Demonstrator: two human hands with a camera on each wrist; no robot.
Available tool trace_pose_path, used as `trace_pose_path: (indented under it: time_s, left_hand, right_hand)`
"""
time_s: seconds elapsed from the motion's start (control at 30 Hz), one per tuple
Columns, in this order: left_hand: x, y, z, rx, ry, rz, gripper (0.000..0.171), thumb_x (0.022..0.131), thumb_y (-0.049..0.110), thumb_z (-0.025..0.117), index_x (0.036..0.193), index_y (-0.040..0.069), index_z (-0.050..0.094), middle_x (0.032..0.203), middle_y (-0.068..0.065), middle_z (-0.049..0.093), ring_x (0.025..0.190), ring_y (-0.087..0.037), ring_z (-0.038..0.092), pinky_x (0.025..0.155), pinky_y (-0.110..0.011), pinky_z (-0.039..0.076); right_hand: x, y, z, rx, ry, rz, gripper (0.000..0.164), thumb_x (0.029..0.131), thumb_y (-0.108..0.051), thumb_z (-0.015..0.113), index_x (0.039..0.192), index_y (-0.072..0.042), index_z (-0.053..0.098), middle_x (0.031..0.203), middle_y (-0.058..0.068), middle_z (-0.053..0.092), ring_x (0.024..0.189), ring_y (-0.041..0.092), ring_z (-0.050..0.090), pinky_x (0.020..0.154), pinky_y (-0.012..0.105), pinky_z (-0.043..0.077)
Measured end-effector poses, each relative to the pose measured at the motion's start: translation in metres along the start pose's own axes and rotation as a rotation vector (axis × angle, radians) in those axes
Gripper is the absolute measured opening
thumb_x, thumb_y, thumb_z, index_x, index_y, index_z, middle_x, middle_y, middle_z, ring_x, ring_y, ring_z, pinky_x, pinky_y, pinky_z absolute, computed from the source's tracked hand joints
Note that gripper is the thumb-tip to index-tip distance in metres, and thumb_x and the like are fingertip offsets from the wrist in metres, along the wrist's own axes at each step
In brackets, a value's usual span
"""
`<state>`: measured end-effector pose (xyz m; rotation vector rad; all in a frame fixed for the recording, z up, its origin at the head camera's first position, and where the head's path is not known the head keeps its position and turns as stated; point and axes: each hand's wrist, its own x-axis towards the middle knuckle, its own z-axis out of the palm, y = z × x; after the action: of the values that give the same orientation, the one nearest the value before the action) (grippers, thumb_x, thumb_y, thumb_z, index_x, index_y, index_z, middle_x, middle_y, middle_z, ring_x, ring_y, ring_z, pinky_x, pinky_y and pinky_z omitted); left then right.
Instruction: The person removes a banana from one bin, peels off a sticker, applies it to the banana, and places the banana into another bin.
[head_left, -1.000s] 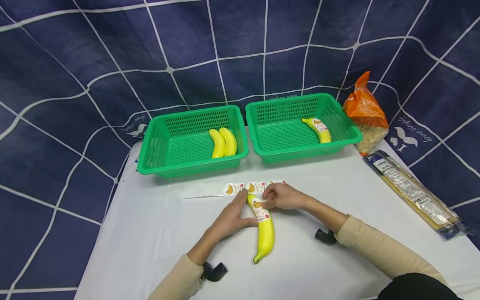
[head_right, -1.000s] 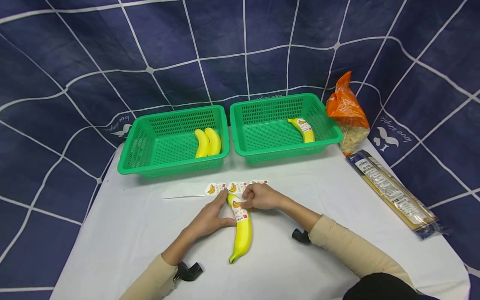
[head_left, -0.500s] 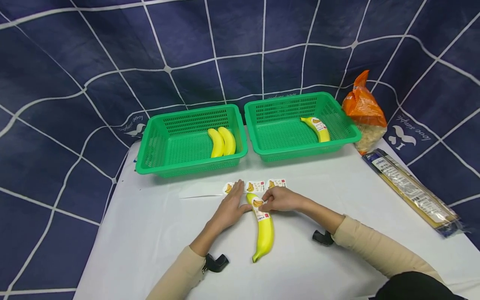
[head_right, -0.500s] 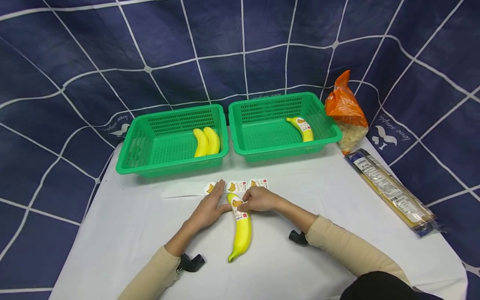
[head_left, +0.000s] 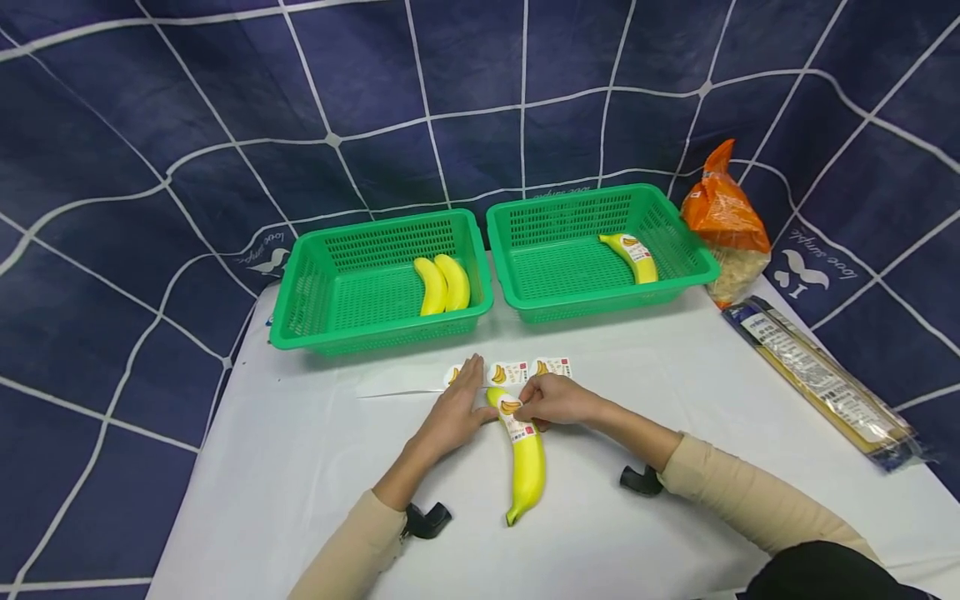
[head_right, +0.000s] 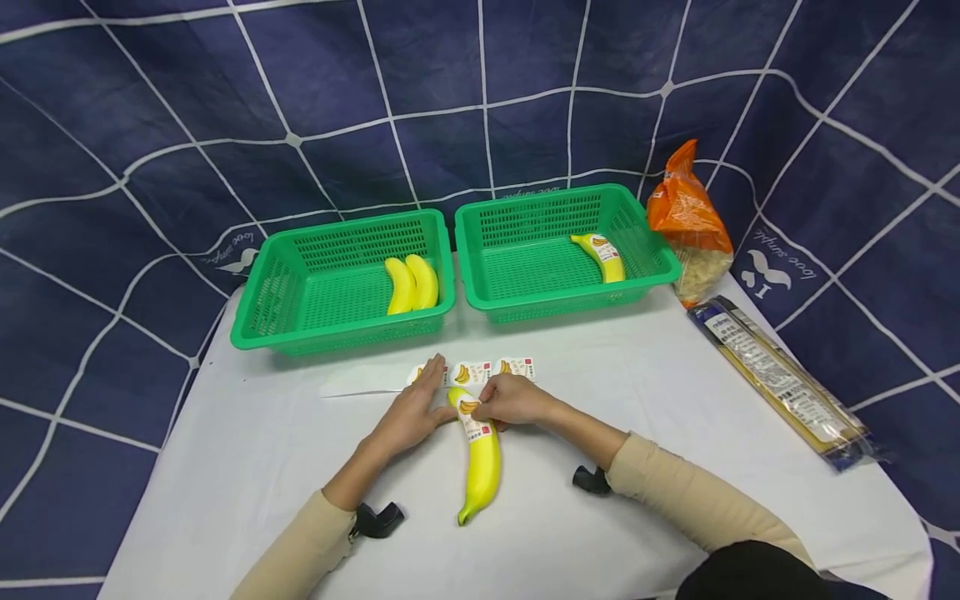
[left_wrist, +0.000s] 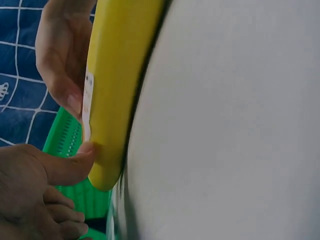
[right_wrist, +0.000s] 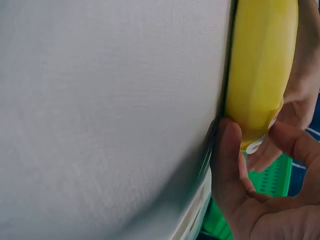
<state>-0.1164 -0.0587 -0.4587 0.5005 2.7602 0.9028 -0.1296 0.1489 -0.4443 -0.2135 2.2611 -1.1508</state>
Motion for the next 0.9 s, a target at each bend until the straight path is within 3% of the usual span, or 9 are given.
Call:
trace_pose_path:
  time_s: [0.17, 0.4, 0.6, 0.73, 0.9]
  left_hand:
    - [0.005, 0.002, -0.005, 0.001, 0.02, 0.03, 0.086, 0.089, 0.022, 0.071, 0.153, -0.003, 0.02, 0.162, -0.018, 0.017, 0.151, -0.031, 0.016, 0.122, -0.048, 0.02]
    - [0.006, 0.003, -0.006, 0.019, 0.013, 0.012, 0.086, 0.088, 0.022, 0.071, 0.153, -0.004, 0.021, 0.162, -0.018, 0.018, 0.151, -0.031, 0.016, 0.122, -0.047, 0.02]
    - [0.012, 0.008, -0.015, 0.002, 0.019, 0.073, 0.082, 0.091, 0.023, 0.068, 0.153, -0.003, 0.02, 0.161, -0.021, 0.02, 0.149, -0.033, 0.021, 0.12, -0.05, 0.025]
    - [0.021, 0.018, -0.022, -0.02, 0.033, 0.099, 0.082, 0.093, 0.028, 0.066, 0.154, -0.001, 0.02, 0.162, -0.018, 0.018, 0.147, -0.035, 0.026, 0.119, -0.049, 0.027]
    - [0.046, 0.038, -0.027, -0.072, 0.059, 0.125, 0.087, 0.092, 0.033, 0.067, 0.156, 0.004, 0.015, 0.164, -0.012, 0.012, 0.149, -0.033, 0.022, 0.119, -0.051, 0.027]
  right_hand:
    - [0.0, -0.001, 0.004, 0.014, 0.02, 0.023, 0.023, 0.083, -0.021, 0.072, 0.097, -0.005, 0.065, 0.069, 0.004, 0.064, 0.059, 0.013, 0.061, 0.061, 0.027, 0.055]
    - [-0.001, -0.004, 0.008, -0.061, 0.026, 0.021, 0.026, 0.08, -0.027, 0.078, 0.089, -0.004, 0.069, 0.07, 0.003, 0.068, 0.06, 0.012, 0.06, 0.058, 0.023, 0.05]
    - [-0.003, -0.003, 0.011, -0.076, 0.079, 0.036, 0.03, 0.075, -0.03, 0.081, 0.087, -0.006, 0.068, 0.073, 0.002, 0.068, 0.061, 0.013, 0.062, 0.057, 0.023, 0.049]
    - [-0.004, -0.002, 0.012, -0.029, 0.086, 0.045, 0.03, 0.075, -0.029, 0.081, 0.088, -0.006, 0.067, 0.077, 0.003, 0.069, 0.061, 0.013, 0.064, 0.058, 0.025, 0.053]
    - [-0.007, -0.002, 0.011, 0.03, 0.095, 0.045, 0.03, 0.075, -0.026, 0.082, 0.089, -0.004, 0.067, 0.079, 0.004, 0.07, 0.061, 0.013, 0.065, 0.06, 0.028, 0.057]
